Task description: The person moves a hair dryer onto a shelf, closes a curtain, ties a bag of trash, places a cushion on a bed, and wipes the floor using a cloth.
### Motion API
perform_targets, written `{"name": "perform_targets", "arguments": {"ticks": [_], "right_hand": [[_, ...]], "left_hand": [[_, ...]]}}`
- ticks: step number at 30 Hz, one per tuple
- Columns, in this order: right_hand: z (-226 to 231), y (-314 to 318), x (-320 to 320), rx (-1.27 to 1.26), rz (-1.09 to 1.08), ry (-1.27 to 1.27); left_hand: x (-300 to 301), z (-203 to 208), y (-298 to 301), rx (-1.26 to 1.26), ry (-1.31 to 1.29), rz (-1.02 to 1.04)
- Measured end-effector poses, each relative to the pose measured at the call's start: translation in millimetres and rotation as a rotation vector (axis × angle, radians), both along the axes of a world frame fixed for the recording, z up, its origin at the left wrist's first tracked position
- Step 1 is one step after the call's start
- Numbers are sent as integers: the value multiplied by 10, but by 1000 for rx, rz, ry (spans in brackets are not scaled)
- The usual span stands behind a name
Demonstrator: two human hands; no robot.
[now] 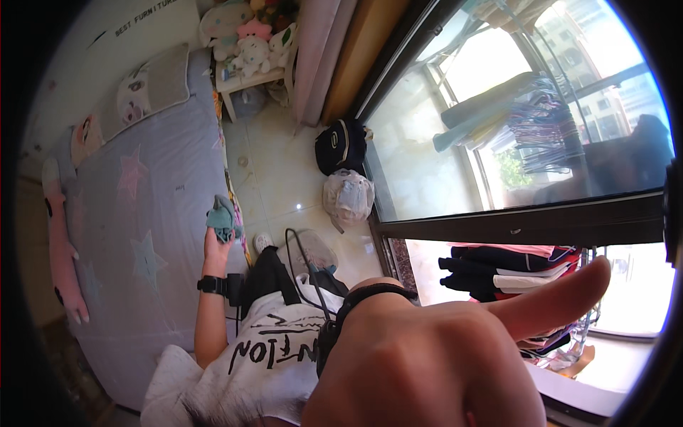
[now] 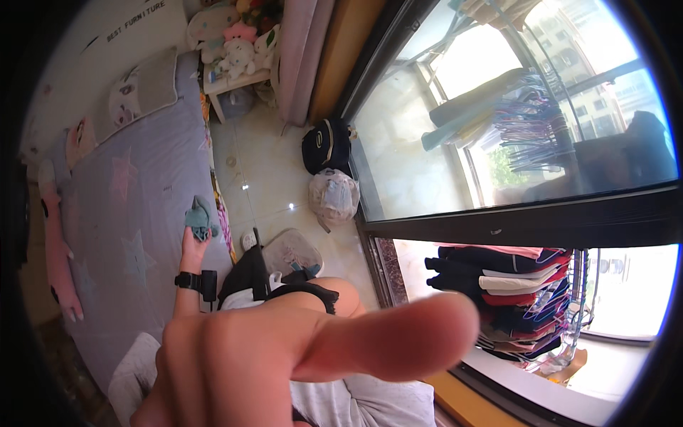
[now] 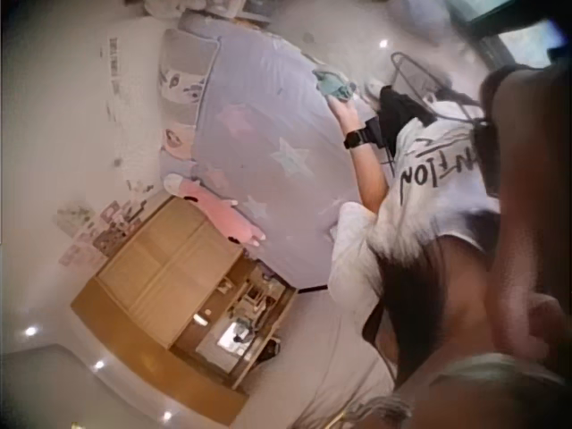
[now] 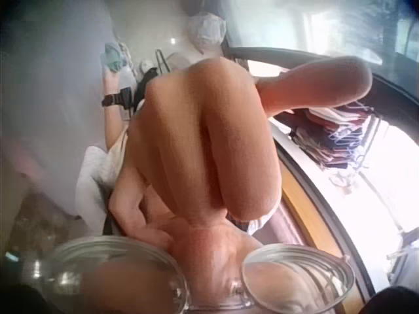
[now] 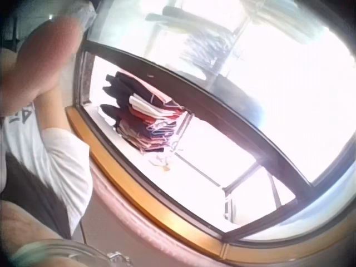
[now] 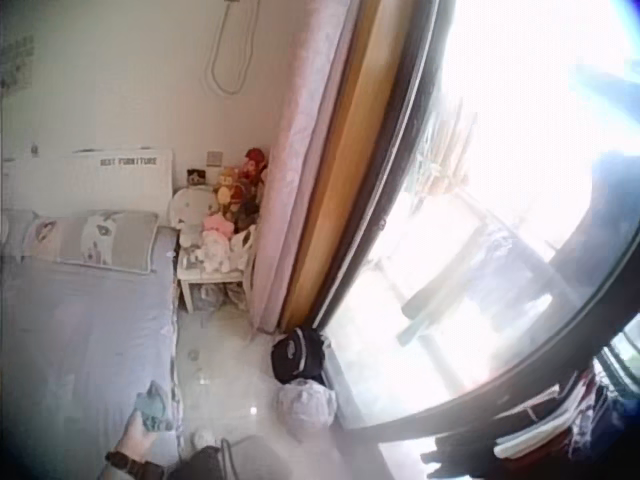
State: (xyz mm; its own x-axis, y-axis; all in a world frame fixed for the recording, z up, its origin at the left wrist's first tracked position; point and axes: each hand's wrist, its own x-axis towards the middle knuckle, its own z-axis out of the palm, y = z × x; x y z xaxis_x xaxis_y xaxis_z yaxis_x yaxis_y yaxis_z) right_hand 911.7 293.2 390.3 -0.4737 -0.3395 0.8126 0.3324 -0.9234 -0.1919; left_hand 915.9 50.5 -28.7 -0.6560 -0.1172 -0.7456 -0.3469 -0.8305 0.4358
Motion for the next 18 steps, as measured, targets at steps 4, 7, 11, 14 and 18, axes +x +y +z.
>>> {"name": "perform_targets", "arguments": {"ticks": [4,7,11,14,18], "right_hand": [[-37,348,398,-17,67,-13],[-81,527,611,-22,113,-17],[-106,662,782,-32,150,-9],[-98,684,821,-33,175,-7],[-90,617,811,-27,205,-13]], "left_hand": [[297,244,319,-72,-26,6],[567,252,462,-119,-37,4],[818,243,510,-93,8,66],[840,326,444,-89,-36,143],[739,349,331,-133,-19,196]]}}
